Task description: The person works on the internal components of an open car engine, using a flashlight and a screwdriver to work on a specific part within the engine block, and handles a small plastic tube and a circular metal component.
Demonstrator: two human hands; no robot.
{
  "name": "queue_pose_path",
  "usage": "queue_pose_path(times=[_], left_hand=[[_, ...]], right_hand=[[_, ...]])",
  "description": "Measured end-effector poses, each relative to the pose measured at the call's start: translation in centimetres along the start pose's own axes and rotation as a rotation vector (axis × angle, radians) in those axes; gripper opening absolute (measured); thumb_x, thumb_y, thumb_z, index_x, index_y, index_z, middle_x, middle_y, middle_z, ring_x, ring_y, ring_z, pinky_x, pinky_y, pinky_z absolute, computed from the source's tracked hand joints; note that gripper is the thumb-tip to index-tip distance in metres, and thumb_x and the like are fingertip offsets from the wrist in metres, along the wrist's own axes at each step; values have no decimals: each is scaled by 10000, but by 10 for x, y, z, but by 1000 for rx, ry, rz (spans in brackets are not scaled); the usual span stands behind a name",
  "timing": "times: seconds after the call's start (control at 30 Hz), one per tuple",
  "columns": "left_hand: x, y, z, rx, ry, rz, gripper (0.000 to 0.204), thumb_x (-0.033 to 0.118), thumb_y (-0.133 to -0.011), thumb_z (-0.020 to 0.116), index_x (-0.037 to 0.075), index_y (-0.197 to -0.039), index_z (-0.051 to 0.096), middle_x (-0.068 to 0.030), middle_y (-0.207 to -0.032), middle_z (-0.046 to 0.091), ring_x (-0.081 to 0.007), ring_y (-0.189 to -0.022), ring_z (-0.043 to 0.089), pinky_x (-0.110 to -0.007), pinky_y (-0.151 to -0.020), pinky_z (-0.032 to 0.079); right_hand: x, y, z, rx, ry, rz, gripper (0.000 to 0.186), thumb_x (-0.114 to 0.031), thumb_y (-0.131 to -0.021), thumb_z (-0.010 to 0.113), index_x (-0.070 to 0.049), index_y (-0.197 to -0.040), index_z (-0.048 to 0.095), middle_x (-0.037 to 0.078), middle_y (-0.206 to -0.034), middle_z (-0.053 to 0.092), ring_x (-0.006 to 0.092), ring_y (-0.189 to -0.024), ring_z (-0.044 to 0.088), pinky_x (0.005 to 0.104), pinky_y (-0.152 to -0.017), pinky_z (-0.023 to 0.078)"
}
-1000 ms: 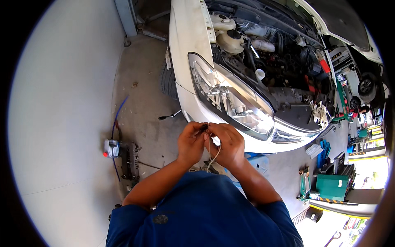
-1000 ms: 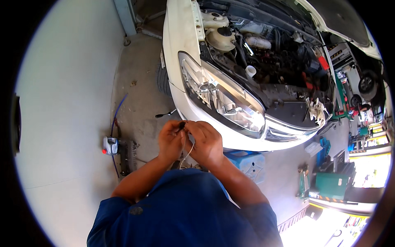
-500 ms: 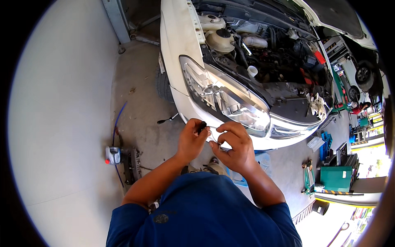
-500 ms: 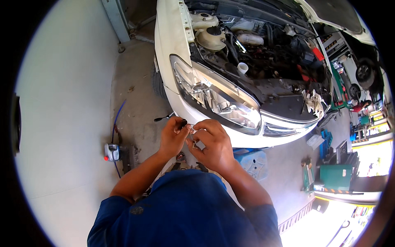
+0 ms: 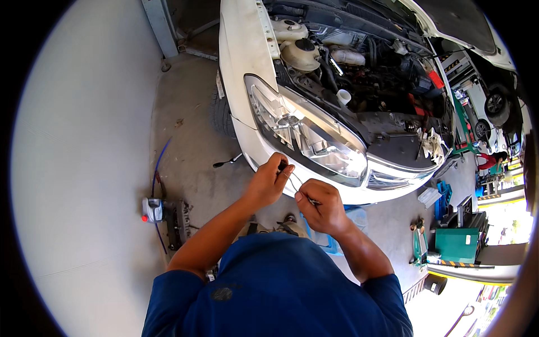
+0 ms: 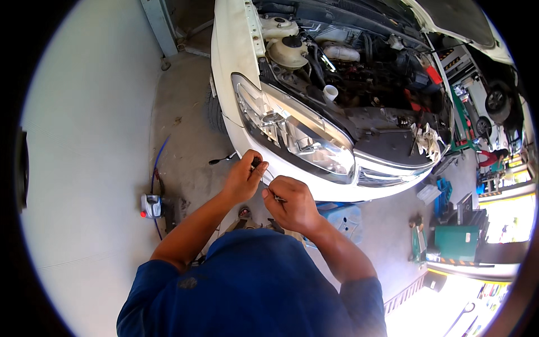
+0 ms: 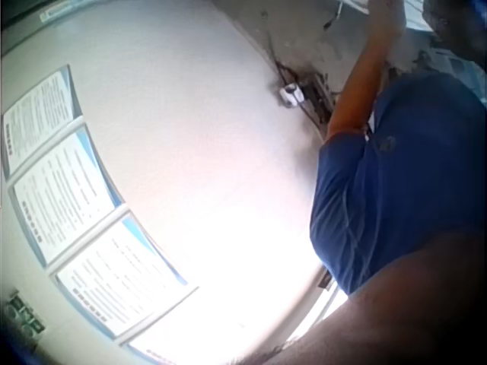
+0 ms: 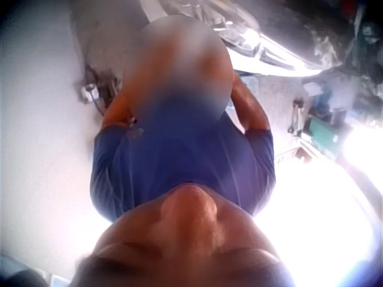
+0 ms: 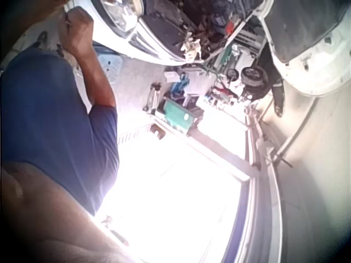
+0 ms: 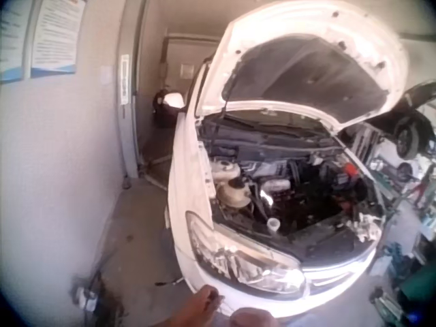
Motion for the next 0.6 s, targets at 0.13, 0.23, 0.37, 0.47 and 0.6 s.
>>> queue_pose_path(times=[0.13, 0.23, 0.37, 0.47, 0.6], left_hand=[[-6, 1, 8, 47, 16, -32, 243, 238, -970, 579, 21, -986, 472, -163, -699, 572, -305, -584, 554, -382, -559, 435], [-4, 3, 14, 82, 0, -44, 231, 221, -969, 581, 22, -982, 465, -183, -682, 558, -329, -596, 558, -391, -559, 430], [-9, 2, 19, 58, 28, -42, 200, 193, -972, 574, 28, -1010, 469, -152, -719, 567, -287, -606, 545, -371, -578, 436], [-17, 8, 25, 1, 225, 9, 185, 171, -986, 547, 43, -1101, 477, -80, -789, 562, -193, -651, 530, -321, -612, 438], [-24, 17, 41, -299, 664, -217, 259, 146, -1019, 459, 45, -1257, 461, -24, -845, 531, -86, -726, 505, -249, -637, 427]], right_hand=[[6, -3, 8, -43, -68, 36, 107, -8, -844, 611, 32, -754, 570, 145, -684, 560, 298, -581, 529, 367, -560, 429], [8, -3, 12, -58, -147, 59, 93, -13, -858, 602, 42, -783, 596, 142, -706, 585, 275, -590, 544, 347, -571, 439], [2, -9, 8, -105, -99, 29, 109, -37, -866, 608, 45, -794, 599, 140, -707, 585, 261, -588, 543, 344, -562, 432], [4, -22, -4, -147, 26, 141, 146, -77, -896, 604, 30, -797, 607, 87, -688, 586, 176, -586, 527, 309, -544, 411], [41, -16, -23, -154, -304, 516, 231, -172, -951, 574, -18, -786, 626, -14, -669, 555, 38, -622, 450, 231, -525, 360]])
Point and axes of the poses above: each hand's wrist, its own y-axis away from the middle knuckle, its own z-axis out of the palm, x = y × z, the point moved 8 cm from there along -y, towards the middle knuckle
